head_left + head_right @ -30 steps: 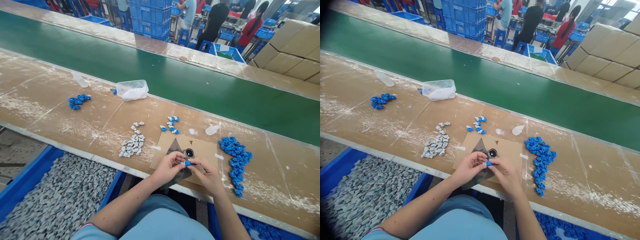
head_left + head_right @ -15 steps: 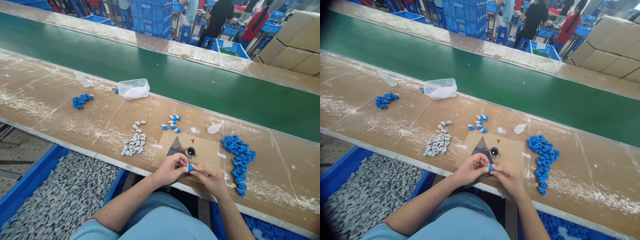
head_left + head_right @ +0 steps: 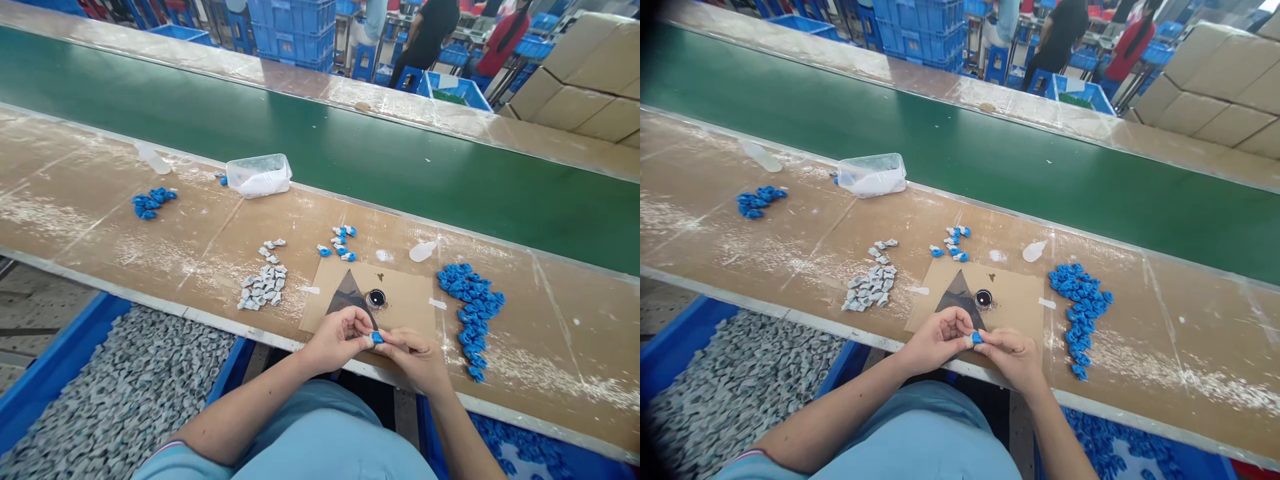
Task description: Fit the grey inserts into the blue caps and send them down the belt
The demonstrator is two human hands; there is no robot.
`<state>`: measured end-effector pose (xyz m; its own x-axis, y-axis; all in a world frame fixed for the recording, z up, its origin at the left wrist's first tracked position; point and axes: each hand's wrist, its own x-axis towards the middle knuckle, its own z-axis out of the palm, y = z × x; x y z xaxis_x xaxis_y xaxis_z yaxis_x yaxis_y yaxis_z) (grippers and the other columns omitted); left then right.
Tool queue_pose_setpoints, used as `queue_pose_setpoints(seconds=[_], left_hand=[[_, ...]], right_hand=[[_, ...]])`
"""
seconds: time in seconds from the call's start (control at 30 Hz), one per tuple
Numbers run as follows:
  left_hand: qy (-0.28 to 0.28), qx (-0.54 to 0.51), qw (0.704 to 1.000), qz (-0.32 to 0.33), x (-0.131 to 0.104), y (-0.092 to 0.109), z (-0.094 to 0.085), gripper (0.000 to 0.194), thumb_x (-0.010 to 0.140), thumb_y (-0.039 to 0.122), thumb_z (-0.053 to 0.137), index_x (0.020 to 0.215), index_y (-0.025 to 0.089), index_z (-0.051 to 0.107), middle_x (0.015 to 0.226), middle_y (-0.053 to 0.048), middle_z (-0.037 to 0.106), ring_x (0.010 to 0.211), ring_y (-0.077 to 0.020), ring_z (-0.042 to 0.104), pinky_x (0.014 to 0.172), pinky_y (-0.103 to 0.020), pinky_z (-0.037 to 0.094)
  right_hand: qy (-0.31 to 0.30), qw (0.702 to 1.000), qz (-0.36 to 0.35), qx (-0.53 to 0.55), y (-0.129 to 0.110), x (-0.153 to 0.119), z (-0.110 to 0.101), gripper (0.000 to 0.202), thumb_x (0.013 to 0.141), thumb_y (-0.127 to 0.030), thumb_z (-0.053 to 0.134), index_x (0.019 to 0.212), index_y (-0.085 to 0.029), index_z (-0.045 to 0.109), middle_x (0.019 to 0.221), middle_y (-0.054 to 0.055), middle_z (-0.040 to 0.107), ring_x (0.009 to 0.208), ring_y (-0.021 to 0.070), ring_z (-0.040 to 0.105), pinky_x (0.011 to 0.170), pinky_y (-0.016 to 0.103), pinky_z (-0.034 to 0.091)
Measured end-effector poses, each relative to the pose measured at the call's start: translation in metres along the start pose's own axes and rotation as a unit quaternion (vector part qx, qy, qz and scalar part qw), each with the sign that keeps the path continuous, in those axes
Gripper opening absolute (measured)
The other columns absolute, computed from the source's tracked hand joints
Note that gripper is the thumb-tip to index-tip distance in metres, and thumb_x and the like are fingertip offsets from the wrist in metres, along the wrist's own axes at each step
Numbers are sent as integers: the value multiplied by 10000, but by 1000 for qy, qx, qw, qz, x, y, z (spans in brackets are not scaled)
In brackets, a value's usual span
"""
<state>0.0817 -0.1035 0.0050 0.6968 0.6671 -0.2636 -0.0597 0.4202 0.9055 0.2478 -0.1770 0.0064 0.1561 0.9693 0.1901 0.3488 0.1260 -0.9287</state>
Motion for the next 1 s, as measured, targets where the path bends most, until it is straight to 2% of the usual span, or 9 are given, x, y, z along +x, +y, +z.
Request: queue_pose_setpoints(seconds=[0.1, 0.2, 0.37, 0.57, 0.73, 0.83, 0.9, 0.97, 1.0], left_hand=[[12, 9, 1000, -6, 1, 0, 1, 323, 661, 236, 750, 898, 170, 540, 748, 13, 617, 706, -106, 599, 708, -251, 468], [38, -39, 998, -12, 3, 1, 4, 406, 642, 268, 774, 949, 175, 526, 742, 20, 629, 699, -106, 607, 716, -259, 479], [44, -115, 990, -66, 3, 2, 6, 489, 567, 336, 836, 906, 160, 530, 670, 22, 633, 596, -94, 581, 611, -237, 464], [56, -150, 984, -83, 0, -2, 6, 473, 518, 362, 864, 818, 143, 570, 655, 25, 615, 575, -74, 563, 606, -219, 461], [48, -71, 993, -77, -3, 2, 3, 419, 595, 344, 815, 878, 169, 560, 699, 6, 641, 633, -104, 588, 653, -240, 484], [97, 63, 993, -11, 1, 7, -15, 331, 663, 366, 736, 883, 183, 570, 784, -27, 658, 751, -159, 624, 730, -296, 508], [190, 186, 962, 65, 10, 10, -34, 271, 701, 386, 672, 867, 190, 587, 847, -52, 659, 829, -197, 622, 807, -355, 504], [279, 310, 900, 128, 21, 10, -52, 229, 738, 388, 611, 863, 196, 599, 875, -71, 658, 885, -235, 611, 876, -420, 479], [309, 364, 866, 149, 27, 9, -60, 221, 753, 377, 586, 878, 195, 603, 894, -82, 659, 918, -253, 604, 904, -449, 463]], right_hand=[[5, 1000, 23, 6, 3, -3, 0, 124, 720, -281, 755, 831, -334, 772, 753, 4, 759, 654, 162, 710, 609, 244, 594], [26, 999, 25, 4, 3, -3, -2, 165, 751, -253, 722, 888, -334, 765, 853, 18, 765, 763, 175, 722, 701, 270, 600], [29, 999, 20, 10, 2, -5, 1, 192, 797, -231, 670, 954, -302, 755, 789, 33, 745, 696, 143, 695, 619, 234, 578], [30, 999, 18, -2, 2, -8, 7, 164, 797, -241, 675, 934, -271, 760, 728, 29, 721, 652, 132, 664, 595, 231, 556], [16, 998, -5, -54, -2, -12, 8, 195, 845, -276, 623, 1001, -256, 738, 816, 36, 732, 736, 136, 675, 664, 239, 553], [76, 987, -3, -145, -4, -23, -15, 193, 869, -310, 578, 968, -236, 727, 847, 48, 725, 747, 145, 666, 685, 258, 544], [166, 959, 32, -226, -3, -40, -41, 201, 865, -361, 567, 847, -223, 712, 777, 49, 705, 701, 157, 646, 648, 272, 533], [227, 923, 88, -298, 3, -61, -69, 280, 840, -461, 568, 768, -218, 687, 736, 55, 682, 672, 174, 632, 623, 293, 528], [233, 909, 111, -328, 7, -72, -81, 335, 807, -531, 576, 767, -216, 686, 728, 57, 676, 641, 177, 624, 614, 304, 530]])
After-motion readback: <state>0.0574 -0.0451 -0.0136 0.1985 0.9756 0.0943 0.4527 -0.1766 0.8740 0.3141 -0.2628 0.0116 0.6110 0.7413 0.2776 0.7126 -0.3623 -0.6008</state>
